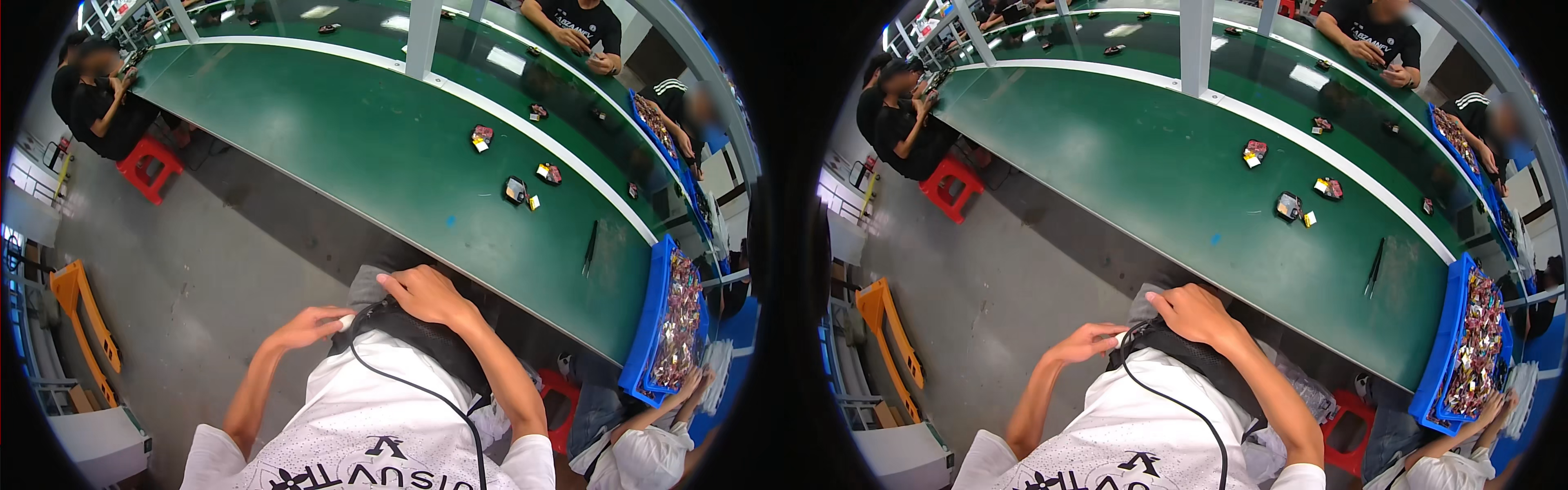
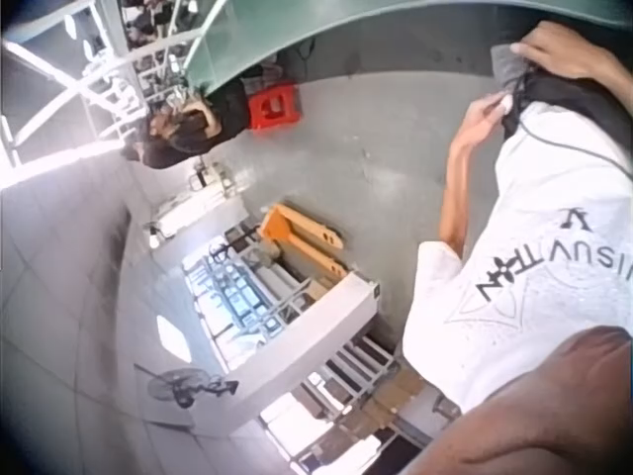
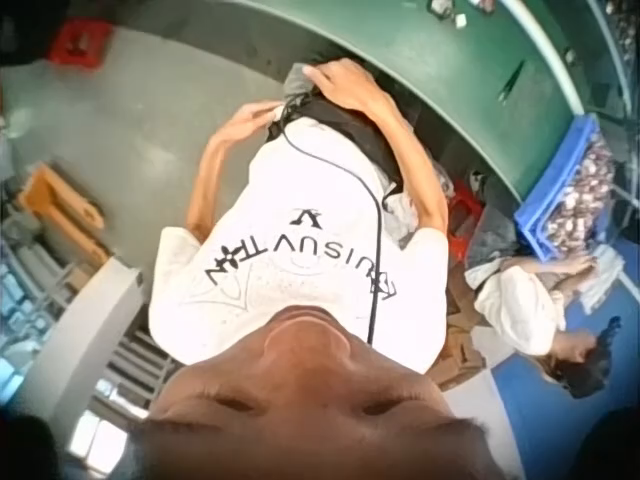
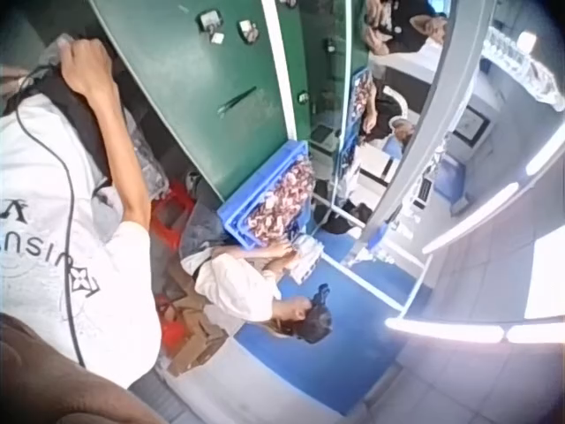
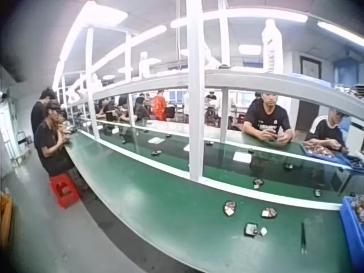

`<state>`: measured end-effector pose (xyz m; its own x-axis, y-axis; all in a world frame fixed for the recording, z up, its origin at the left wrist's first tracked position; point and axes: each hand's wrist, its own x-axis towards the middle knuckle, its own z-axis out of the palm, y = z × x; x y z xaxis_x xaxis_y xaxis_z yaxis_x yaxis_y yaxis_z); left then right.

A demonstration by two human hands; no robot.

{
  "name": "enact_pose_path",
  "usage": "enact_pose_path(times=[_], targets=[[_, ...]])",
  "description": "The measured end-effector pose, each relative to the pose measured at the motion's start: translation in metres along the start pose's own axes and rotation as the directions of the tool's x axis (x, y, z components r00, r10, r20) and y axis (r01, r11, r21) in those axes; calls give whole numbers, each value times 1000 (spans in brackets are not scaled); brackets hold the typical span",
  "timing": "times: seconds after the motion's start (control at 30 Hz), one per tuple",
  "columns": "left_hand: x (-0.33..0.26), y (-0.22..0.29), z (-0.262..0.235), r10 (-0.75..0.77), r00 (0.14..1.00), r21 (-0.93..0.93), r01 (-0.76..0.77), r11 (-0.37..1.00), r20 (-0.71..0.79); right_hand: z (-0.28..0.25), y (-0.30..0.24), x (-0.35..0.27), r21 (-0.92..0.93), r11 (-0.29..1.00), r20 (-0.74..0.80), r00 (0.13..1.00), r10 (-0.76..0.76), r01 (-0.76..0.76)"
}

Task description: Manually assemble and check small components or batteries along a manufacturing line using tweezers.

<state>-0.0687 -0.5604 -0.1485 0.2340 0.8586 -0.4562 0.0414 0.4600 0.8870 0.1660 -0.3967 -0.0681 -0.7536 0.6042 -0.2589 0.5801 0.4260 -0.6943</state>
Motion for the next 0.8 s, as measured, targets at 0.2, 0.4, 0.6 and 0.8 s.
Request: enact_pose_path(times=[0.2, 0.4, 0.6, 0.8], targets=[[17, 11, 22, 295, 955, 599, -255, 759, 34, 11, 3, -12, -103, 991, -159, 982, -101, 85], [29, 12, 43, 601, 798, 865, -276, 418, -36, 15, 5, -24, -57, 993, -262, 958, -111, 100], [25, 14, 42, 712, 699, 908, -337, 250, 63, 14, 8, -33, -2, 990, -281, 950, -134, 140], [47, -10, 30, 839, 372, 886, -392, -246, 397, 18, 6, -37, 10, 983, -320, 932, -169, 182]])
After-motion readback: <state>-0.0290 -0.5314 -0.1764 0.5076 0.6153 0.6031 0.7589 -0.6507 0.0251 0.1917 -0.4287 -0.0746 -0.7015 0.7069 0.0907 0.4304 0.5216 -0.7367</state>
